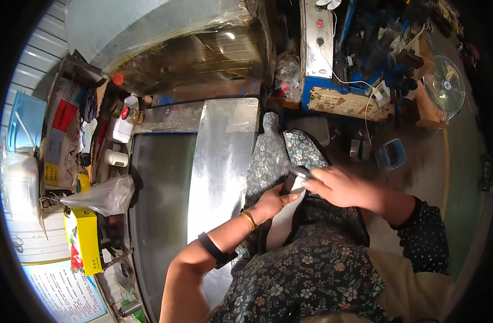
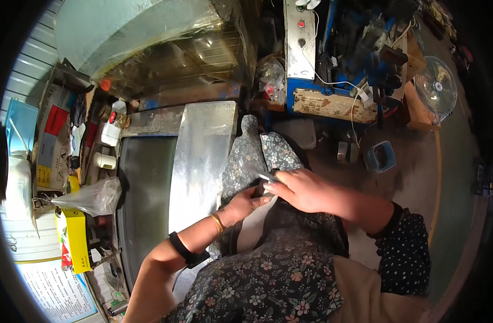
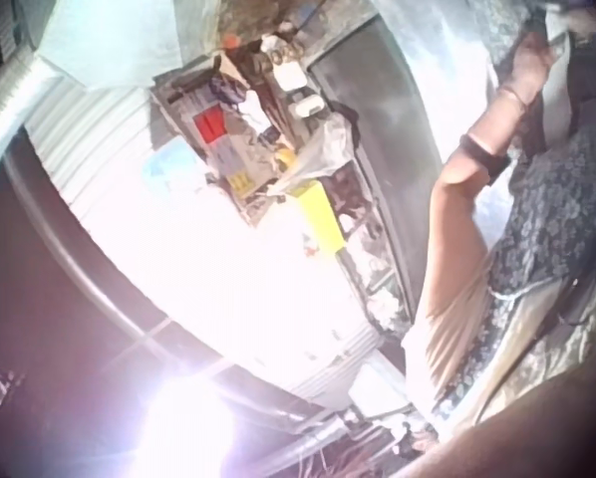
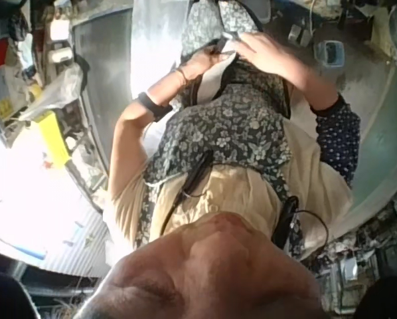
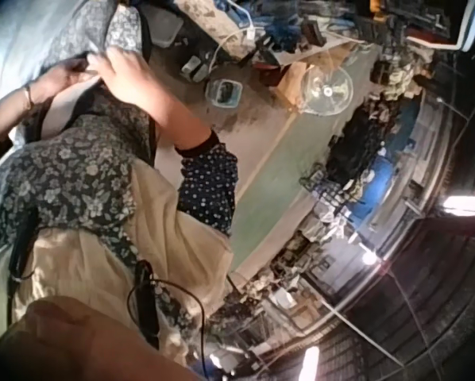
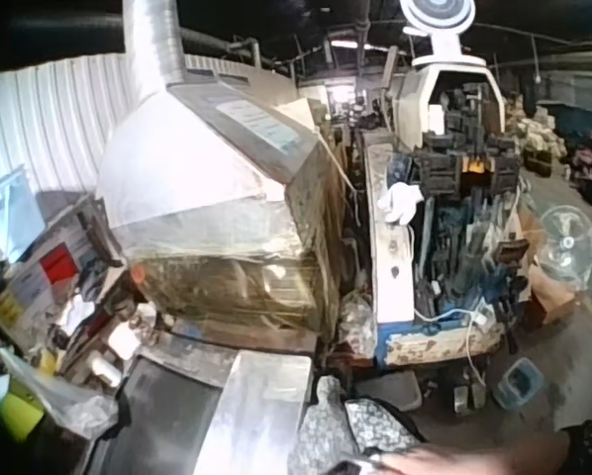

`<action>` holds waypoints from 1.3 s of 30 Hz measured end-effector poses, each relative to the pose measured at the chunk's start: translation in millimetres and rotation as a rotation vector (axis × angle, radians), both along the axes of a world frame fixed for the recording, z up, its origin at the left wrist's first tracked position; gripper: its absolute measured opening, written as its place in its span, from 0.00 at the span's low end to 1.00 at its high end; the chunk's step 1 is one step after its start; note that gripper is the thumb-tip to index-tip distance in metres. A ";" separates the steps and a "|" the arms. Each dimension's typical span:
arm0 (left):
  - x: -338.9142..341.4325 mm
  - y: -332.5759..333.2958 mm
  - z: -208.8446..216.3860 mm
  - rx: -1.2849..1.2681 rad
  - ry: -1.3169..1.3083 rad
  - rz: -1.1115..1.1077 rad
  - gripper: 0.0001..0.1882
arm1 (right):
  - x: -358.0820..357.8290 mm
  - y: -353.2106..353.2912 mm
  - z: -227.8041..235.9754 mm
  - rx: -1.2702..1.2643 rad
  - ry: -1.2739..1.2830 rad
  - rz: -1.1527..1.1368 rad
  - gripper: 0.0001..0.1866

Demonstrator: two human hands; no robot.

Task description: Manually lasting a shoe by pulling the upper material over the last and securing it.

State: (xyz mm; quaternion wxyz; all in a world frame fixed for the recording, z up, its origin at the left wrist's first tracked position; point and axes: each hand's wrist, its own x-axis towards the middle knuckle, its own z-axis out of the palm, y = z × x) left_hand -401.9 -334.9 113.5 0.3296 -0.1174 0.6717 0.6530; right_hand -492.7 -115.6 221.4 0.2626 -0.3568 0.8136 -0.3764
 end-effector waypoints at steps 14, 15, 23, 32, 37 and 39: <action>32.4 -7.8 40.9 -0.565 0.402 -0.187 0.50 | 26.0 20.3 -93.8 0.277 -0.279 -0.077 0.25; 44.9 -18.4 51.4 -0.443 0.311 -0.168 0.51 | 18.0 18.4 -89.4 0.278 -0.273 -0.057 0.25; 86.9 -41.9 40.2 0.281 -0.202 0.186 0.51 | -3.8 -32.2 14.3 0.114 -0.430 0.129 0.21; 95.2 -21.8 33.7 0.270 -0.080 0.264 0.55 | 11.2 -56.7 37.2 0.151 -0.350 0.338 0.20; 81.6 -24.0 44.8 -0.097 -0.064 0.100 0.55 | 20.2 -51.1 6.9 0.439 -0.225 0.571 0.22; 85.1 -27.2 44.6 -0.048 -0.073 0.064 0.53 | 15.1 -66.3 54.8 0.435 -0.133 0.604 0.22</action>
